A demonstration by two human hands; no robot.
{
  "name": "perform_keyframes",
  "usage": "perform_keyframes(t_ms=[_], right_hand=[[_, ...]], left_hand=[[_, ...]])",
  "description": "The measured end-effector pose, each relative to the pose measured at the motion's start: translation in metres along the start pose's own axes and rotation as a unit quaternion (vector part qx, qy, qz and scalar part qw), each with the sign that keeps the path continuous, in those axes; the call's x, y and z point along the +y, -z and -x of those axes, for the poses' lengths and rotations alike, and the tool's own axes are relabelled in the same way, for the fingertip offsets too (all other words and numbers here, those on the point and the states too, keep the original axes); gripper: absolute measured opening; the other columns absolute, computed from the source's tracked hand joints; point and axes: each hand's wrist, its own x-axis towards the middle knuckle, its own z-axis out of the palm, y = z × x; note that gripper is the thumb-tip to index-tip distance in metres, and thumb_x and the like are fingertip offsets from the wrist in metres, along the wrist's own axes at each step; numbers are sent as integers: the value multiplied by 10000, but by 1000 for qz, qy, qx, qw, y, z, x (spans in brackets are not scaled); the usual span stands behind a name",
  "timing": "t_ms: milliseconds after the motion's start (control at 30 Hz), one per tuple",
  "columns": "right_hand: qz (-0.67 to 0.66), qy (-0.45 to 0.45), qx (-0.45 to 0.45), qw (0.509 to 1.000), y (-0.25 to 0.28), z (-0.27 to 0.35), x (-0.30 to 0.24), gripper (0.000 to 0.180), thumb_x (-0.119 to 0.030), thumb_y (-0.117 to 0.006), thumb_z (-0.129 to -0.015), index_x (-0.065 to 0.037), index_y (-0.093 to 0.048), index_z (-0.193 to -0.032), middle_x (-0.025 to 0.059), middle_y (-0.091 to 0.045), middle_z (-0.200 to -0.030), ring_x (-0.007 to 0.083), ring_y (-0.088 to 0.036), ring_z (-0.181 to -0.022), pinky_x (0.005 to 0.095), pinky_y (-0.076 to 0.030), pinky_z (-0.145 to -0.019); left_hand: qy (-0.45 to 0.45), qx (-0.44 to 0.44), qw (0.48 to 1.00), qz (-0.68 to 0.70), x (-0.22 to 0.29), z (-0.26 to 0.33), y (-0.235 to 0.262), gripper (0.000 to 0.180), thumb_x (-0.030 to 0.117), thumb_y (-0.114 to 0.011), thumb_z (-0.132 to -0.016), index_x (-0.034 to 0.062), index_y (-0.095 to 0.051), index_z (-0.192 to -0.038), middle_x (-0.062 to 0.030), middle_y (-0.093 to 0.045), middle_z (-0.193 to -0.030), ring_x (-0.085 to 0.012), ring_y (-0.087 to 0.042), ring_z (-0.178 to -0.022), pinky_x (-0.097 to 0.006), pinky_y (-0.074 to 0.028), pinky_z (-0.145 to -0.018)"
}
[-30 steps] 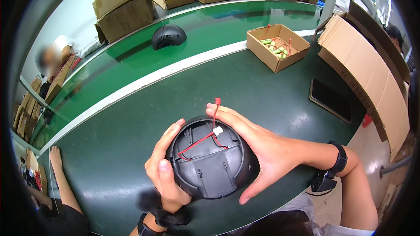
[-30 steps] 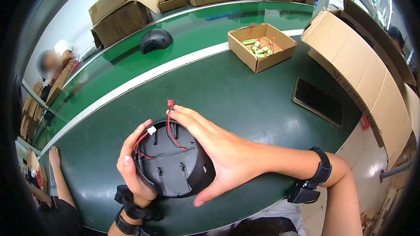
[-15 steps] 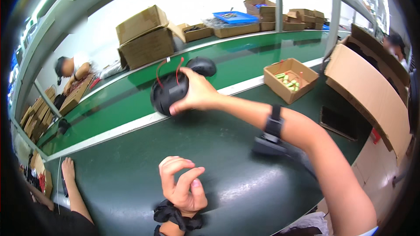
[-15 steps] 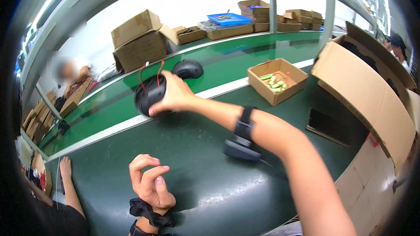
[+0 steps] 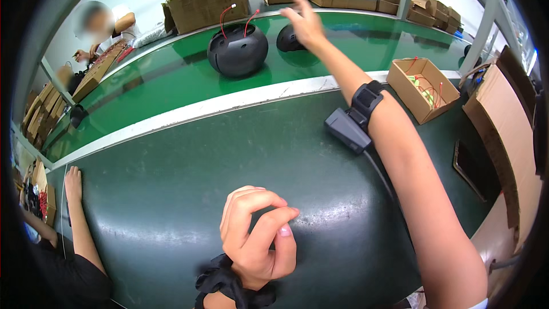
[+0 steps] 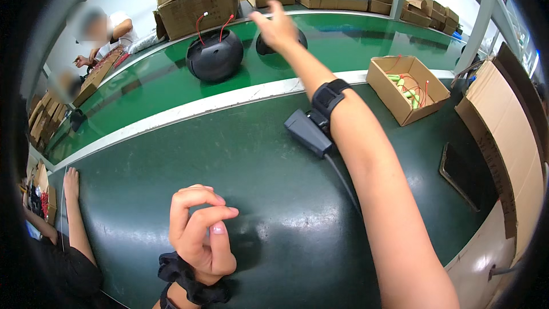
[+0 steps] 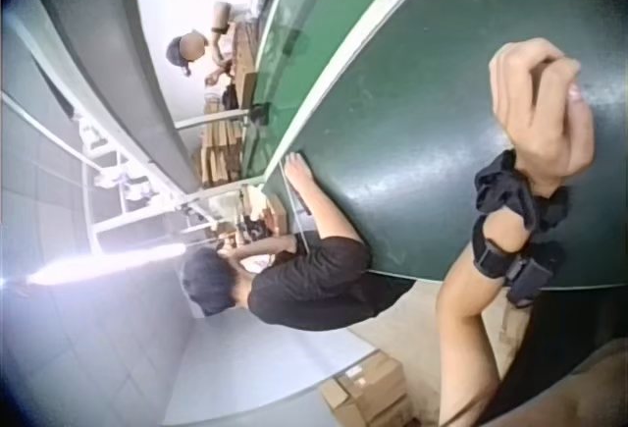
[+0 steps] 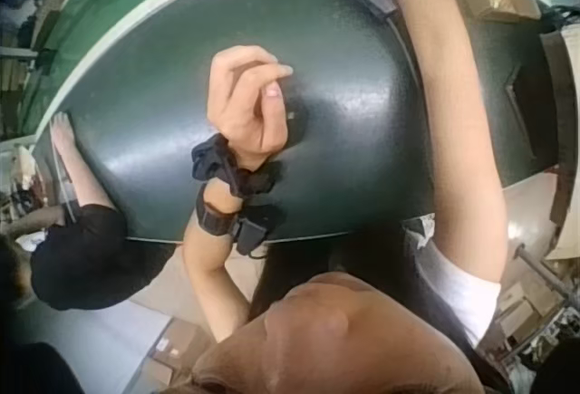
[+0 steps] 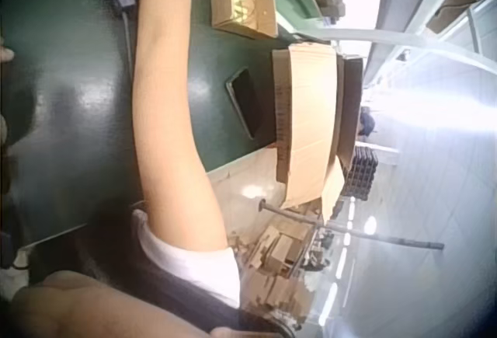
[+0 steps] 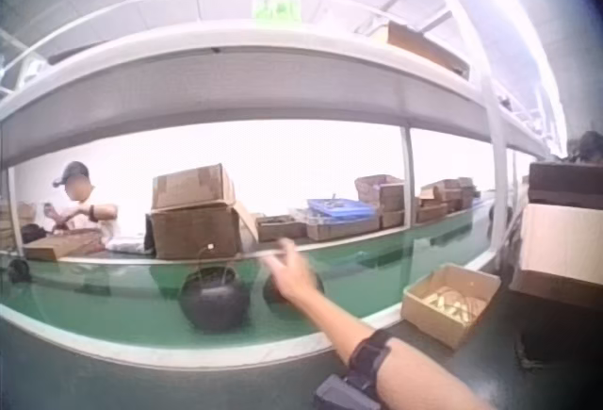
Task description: The person is assembling plastic housing units by inserting internal components with wires and snapping the shell halves together.
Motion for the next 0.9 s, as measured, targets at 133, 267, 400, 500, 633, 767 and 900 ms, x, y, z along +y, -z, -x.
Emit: perform_keyframes(t_ms=[133, 267, 400, 500, 633, 767, 900], right_hand=[[425, 26, -50, 903, 46, 29, 46, 948, -668, -660, -688, -262, -321, -1475, 177, -368, -1481, 393, -472, -1268, 529, -407, -1023], [375, 14, -72, 924, 70, 42, 34, 835, -389, -829, -648, -270, -421, -1366, 151, -530, -1278, 373, -598, -1099, 445, -495, -937], [338, 21, -51, 940, 85, 61, 7, 777, -342, -824, -641, -234, -468, -1324, 161, -586, -1144, 369, -602, -1077, 450, -492, -919], [251, 97, -61, 961, 106, 89, -22, 790, -299, -843, -616, -169, -469, -1300, 175, -584, -1128, 353, -580, -1072, 437, -470, -928], [172, 229, -210, 935, 119, 157, -79, 790, -167, -831, -605, -85, -463, -1299, 156, -545, -1252, 339, -530, -1175, 416, -423, -1021], [301, 137, -291, 898, 134, 249, -110, 959, -322, -812, -711, -233, -257, -1488, 225, -426, -1400, 431, -516, -1199, 473, -476, -967], [366, 167, -203, 893, 151, 286, -113, 1002, -449, -698, -811, -195, -67, -1547, 317, -193, -1515, 517, -391, -1281, 538, -343, -1056]], left_hand=[[11, 1, 1000, -3, 3, 1, 1, 178, -13, -551, -623, 25, -651, -765, -111, -579, -851, -263, -573, -714, -368, -482, -657], [24, -15, 1000, -3, 4, 1, 0, 163, -24, -550, -655, 22, -653, -773, -116, -582, -858, -248, -572, -708, -337, -468, -621], [41, -16, 999, -8, 7, -1, -1, 148, -42, -533, -713, 7, -652, -785, -119, -578, -868, -223, -570, -693, -307, -455, -590], [70, -2, 997, 24, 6, -3, -5, 147, -51, -520, -749, -15, -640, -827, -132, -553, -897, -234, -569, -738, -312, -460, -646], [114, 17, 993, 26, 8, -2, 1, 135, 51, -499, -807, -16, -615, -792, -124, -544, -878, -244, -547, -790, -326, -434, -716], [95, 4, 995, 34, 12, -4, -1, 128, 33, -496, -819, -16, -607, -780, -118, -539, -847, -243, -545, -782, -329, -437, -712], [50, -3, 998, 30, 8, -5, -9, 115, 3, -494, -808, -24, -592, -754, -132, -534, -810, -256, -548, -735, -331, -434, -649]])
